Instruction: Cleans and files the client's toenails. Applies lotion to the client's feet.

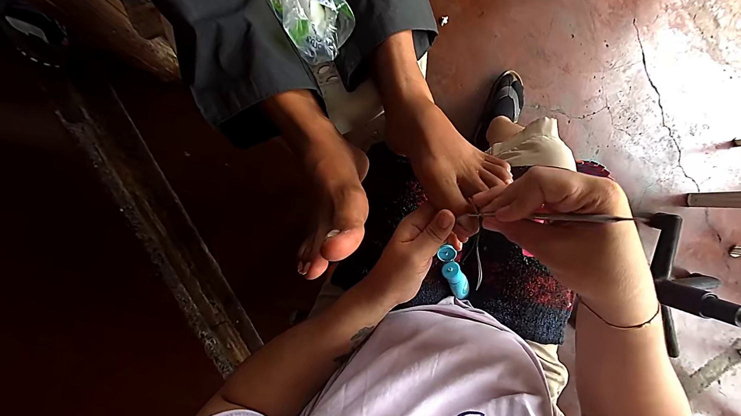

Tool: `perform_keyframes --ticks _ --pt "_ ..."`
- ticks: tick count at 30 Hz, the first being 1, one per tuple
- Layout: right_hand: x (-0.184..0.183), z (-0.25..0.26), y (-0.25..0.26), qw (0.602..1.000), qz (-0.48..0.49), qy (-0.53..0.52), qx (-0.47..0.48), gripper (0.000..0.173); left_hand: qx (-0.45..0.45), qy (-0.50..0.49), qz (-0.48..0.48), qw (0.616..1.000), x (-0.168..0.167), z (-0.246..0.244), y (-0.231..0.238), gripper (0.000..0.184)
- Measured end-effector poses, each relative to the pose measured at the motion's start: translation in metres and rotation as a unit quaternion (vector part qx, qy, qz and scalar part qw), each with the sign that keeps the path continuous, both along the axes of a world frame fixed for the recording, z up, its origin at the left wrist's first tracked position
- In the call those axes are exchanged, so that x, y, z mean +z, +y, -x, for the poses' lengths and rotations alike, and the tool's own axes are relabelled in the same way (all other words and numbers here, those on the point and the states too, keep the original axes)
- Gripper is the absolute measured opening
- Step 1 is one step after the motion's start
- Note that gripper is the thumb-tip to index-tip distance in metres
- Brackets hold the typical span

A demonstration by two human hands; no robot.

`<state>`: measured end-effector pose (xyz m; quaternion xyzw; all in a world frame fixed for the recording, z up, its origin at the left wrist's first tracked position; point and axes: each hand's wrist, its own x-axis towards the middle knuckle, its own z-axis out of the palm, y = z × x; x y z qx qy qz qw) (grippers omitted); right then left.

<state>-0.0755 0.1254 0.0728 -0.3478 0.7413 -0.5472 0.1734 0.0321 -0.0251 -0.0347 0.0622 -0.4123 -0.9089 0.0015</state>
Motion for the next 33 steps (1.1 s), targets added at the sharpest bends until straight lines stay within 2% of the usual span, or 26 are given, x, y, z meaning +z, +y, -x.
perform_keyframes --ticks 3,6,9,12,16,18,21,24,28,31,33 --pt "0.002 0.003 0.002 0.999 -0.007 -0.028 0.029 0.013 0.002 0.005 -0.007 1.000 -0.001 -0.002 -0.001 0.022" --pt "0.001 -0.002 -0.002 1.000 -0.009 -0.008 -0.009 0.012 0.002 0.007 -0.012 1.000 -0.001 -0.001 0.000 0.022" --pt "0.005 0.003 0.001 0.999 -0.038 -0.008 0.031 0.011 0.003 0.014 -0.009 1.000 -0.003 -0.001 0.000 0.022" --pt "0.004 0.001 -0.002 1.000 -0.019 -0.015 0.008 0.012 0.001 0.016 -0.013 1.000 -0.003 -0.001 0.000 0.022" --pt "-0.001 0.006 0.002 0.997 0.012 -0.070 0.041 0.011 -0.005 0.018 -0.028 0.999 -0.004 -0.002 -0.001 0.022" --pt "-0.004 0.005 0.000 0.998 0.018 -0.066 0.013 0.012 -0.005 0.020 -0.034 0.999 -0.004 -0.002 -0.001 0.023" --pt "-0.001 0.005 0.002 0.997 0.020 -0.064 0.037 0.013 -0.006 0.021 -0.035 0.999 -0.005 -0.002 -0.001 0.023" --pt "-0.004 0.000 0.001 0.996 0.043 -0.077 0.007 0.014 -0.007 0.020 -0.038 0.999 -0.004 -0.002 0.000 0.024" --pt "-0.004 -0.002 0.004 0.995 0.046 -0.089 0.027 0.013 -0.006 0.024 -0.031 0.999 -0.005 -0.002 -0.001 0.023" --pt "-0.006 -0.008 0.001 0.998 0.047 -0.048 -0.019 0.014 -0.005 0.026 -0.023 0.999 -0.005 -0.001 -0.001 0.024" --pt "-0.004 -0.006 0.003 0.999 0.030 -0.039 0.012 0.012 -0.005 0.028 -0.018 0.999 -0.006 -0.001 -0.002 0.024"
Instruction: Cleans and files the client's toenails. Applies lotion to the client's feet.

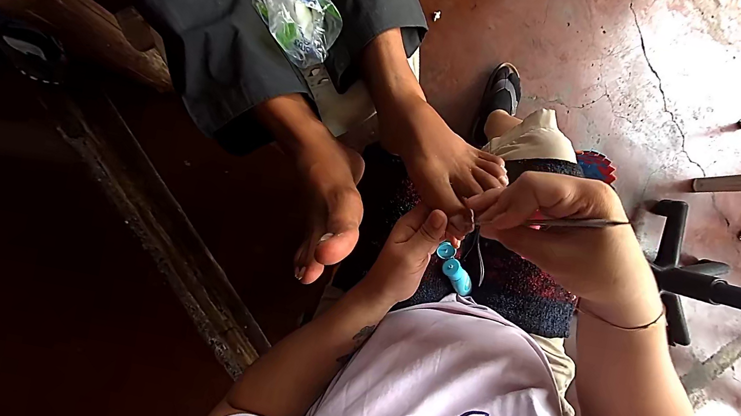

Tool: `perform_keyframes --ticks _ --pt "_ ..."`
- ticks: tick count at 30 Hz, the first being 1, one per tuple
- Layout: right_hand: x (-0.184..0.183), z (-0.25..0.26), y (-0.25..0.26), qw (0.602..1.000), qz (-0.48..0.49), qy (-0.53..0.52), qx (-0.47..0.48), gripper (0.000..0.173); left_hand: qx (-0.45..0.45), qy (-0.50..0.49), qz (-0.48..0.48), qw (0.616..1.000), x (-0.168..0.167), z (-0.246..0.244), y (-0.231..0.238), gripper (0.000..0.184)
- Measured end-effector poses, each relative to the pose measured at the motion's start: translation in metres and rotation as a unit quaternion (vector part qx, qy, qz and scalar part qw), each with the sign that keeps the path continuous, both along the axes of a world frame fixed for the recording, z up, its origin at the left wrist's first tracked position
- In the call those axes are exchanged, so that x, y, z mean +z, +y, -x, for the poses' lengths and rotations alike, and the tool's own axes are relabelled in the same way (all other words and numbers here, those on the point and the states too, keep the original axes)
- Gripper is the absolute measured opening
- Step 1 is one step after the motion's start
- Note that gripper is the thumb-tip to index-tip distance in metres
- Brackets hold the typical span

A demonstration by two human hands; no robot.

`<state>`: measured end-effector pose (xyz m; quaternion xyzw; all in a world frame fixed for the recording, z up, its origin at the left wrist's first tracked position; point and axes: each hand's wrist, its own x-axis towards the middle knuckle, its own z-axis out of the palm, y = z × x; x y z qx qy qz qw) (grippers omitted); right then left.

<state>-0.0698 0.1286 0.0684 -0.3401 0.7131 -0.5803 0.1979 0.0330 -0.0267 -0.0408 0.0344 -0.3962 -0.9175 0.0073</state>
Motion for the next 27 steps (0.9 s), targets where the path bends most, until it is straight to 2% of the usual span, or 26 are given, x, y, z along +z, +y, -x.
perform_keyframes --ticks 4,8,11,14,17,21,24,27 --pt "-0.0016 0.0005 -0.0026 0.999 0.020 -0.021 -0.020 0.013 -0.004 -0.002 -0.007 1.000 0.0008 0.0003 0.0000 0.024" --pt "0.0022 0.0039 0.0016 0.999 0.000 -0.033 0.021 0.011 -0.004 0.004 0.001 1.000 -0.0003 0.0000 -0.0011 0.023" --pt "0.0004 -0.0017 -0.0032 0.999 0.005 -0.013 -0.030 0.012 -0.002 0.007 0.001 1.000 -0.0006 0.0002 -0.0005 0.023" --pt "0.0012 0.0016 0.0012 0.999 0.001 -0.037 0.010 0.012 -0.004 0.002 -0.003 1.000 0.0005 -0.0002 -0.0015 0.023" --pt "-0.0007 -0.0011 -0.0025 0.998 0.024 -0.046 -0.031 0.013 -0.005 0.001 -0.007 1.000 0.0006 0.0001 0.0001 0.024" --pt "-0.0006 0.0028 0.0018 0.998 0.019 -0.058 0.010 0.012 -0.004 0.001 -0.010 1.000 0.0003 -0.0006 -0.0006 0.024" --pt "-0.0034 -0.0017 -0.0019 0.998 0.035 -0.053 -0.031 0.014 -0.001 0.000 -0.016 1.000 0.0010 -0.0001 0.0003 0.023" --pt "-0.0034 0.0013 0.0022 0.997 0.023 -0.067 0.009 0.012 0.001 -0.001 -0.007 1.000 -0.0002 -0.0008 -0.0010 0.023"
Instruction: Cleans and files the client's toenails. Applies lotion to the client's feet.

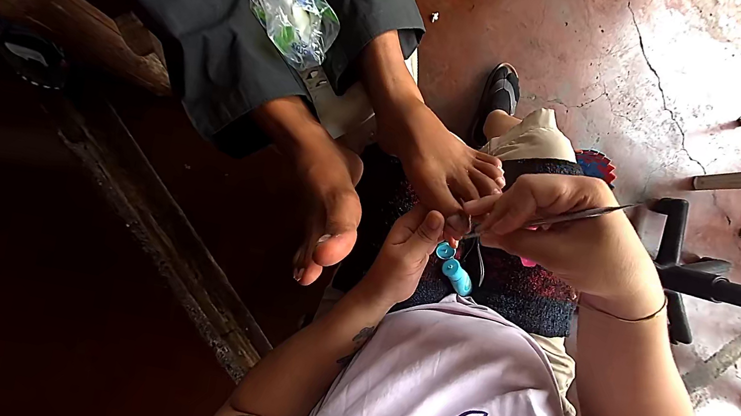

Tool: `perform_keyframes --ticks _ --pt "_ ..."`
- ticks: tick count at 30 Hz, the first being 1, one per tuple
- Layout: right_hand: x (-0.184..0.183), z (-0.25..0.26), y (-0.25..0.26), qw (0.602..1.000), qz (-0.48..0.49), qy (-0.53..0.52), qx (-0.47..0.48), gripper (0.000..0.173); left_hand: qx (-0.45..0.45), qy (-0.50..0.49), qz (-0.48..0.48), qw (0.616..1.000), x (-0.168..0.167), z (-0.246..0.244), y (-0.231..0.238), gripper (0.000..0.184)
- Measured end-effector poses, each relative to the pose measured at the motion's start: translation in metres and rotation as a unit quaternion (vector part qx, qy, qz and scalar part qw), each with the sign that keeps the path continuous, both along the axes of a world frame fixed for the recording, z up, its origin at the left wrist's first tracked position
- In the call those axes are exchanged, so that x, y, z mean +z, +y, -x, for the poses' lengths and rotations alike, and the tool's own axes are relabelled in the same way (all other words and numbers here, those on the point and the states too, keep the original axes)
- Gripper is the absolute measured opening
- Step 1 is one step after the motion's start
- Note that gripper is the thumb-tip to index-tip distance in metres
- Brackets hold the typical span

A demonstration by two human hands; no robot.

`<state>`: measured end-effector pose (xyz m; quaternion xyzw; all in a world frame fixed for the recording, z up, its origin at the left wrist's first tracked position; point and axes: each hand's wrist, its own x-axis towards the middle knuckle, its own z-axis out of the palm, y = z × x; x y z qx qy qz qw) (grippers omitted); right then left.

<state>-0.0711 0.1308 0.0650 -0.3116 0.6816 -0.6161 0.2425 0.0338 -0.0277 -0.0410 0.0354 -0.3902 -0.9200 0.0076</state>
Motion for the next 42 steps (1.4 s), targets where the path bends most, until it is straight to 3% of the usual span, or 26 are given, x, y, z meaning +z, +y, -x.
perform_keyframes --ticks 8,16,21,42 --pt "-0.004 -0.005 -0.001 0.999 0.024 -0.030 -0.034 0.015 0.001 0.000 -0.002 1.000 0.000 0.000 0.001 0.023" --pt "-0.007 -0.011 -0.004 0.997 0.026 0.012 -0.071 0.017 0.000 0.004 0.004 1.000 -0.001 0.001 0.001 0.024" --pt "-0.011 -0.009 -0.001 0.997 0.044 -0.029 -0.063 0.017 0.001 0.003 0.006 1.000 0.000 0.001 0.001 0.024" --pt "-0.012 -0.011 -0.002 0.996 0.052 -0.027 -0.069 0.018 0.000 -0.001 0.012 1.000 0.001 0.002 0.000 0.024"
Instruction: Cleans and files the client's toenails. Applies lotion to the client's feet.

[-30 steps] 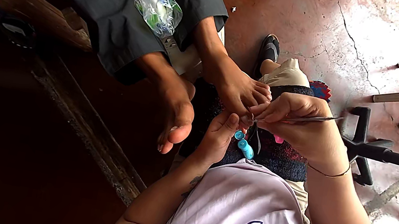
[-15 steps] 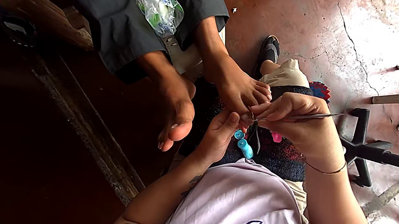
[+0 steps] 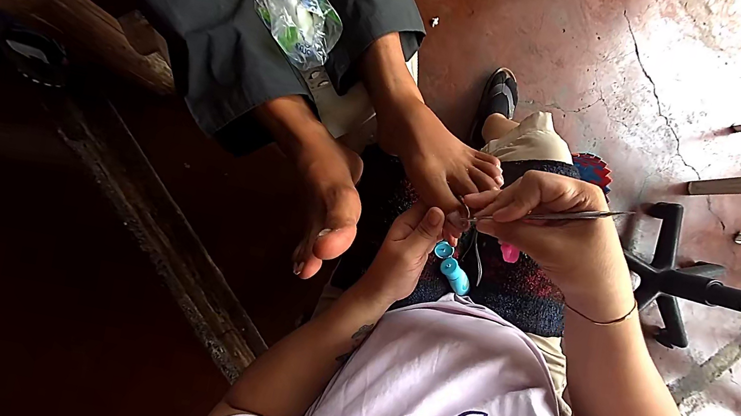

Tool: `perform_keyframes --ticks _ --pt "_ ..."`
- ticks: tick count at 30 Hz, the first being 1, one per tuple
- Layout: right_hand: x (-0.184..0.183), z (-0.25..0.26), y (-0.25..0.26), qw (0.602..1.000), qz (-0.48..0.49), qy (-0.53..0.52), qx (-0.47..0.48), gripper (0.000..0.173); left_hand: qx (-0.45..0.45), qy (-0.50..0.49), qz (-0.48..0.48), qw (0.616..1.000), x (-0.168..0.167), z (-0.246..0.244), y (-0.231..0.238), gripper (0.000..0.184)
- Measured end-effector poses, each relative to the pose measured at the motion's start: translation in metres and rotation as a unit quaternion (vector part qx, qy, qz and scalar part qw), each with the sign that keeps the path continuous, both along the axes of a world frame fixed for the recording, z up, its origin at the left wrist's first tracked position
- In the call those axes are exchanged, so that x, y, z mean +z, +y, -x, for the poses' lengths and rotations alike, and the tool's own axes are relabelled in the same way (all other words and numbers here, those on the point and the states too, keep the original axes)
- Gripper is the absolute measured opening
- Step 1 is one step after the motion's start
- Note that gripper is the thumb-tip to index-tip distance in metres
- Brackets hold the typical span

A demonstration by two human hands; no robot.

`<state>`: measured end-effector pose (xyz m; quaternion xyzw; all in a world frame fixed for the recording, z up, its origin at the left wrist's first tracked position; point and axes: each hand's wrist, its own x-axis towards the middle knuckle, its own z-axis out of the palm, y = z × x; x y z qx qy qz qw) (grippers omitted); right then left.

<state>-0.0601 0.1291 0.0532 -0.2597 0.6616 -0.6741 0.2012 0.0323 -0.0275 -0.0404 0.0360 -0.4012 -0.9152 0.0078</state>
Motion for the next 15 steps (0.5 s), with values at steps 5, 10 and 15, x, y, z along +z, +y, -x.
perform_keyframes --ticks 5,10,15 --pt "0.003 0.006 0.005 0.999 -0.003 -0.007 0.049 0.016 0.003 0.001 0.010 1.000 -0.001 -0.001 0.000 0.023" --pt "0.002 0.000 -0.001 0.999 -0.025 0.047 -0.006 0.017 0.004 0.005 0.029 1.000 -0.003 0.001 0.001 0.023" --pt "0.005 -0.005 -0.001 0.996 -0.042 0.077 -0.014 0.017 0.010 0.006 0.038 0.999 -0.002 0.001 0.001 0.023"
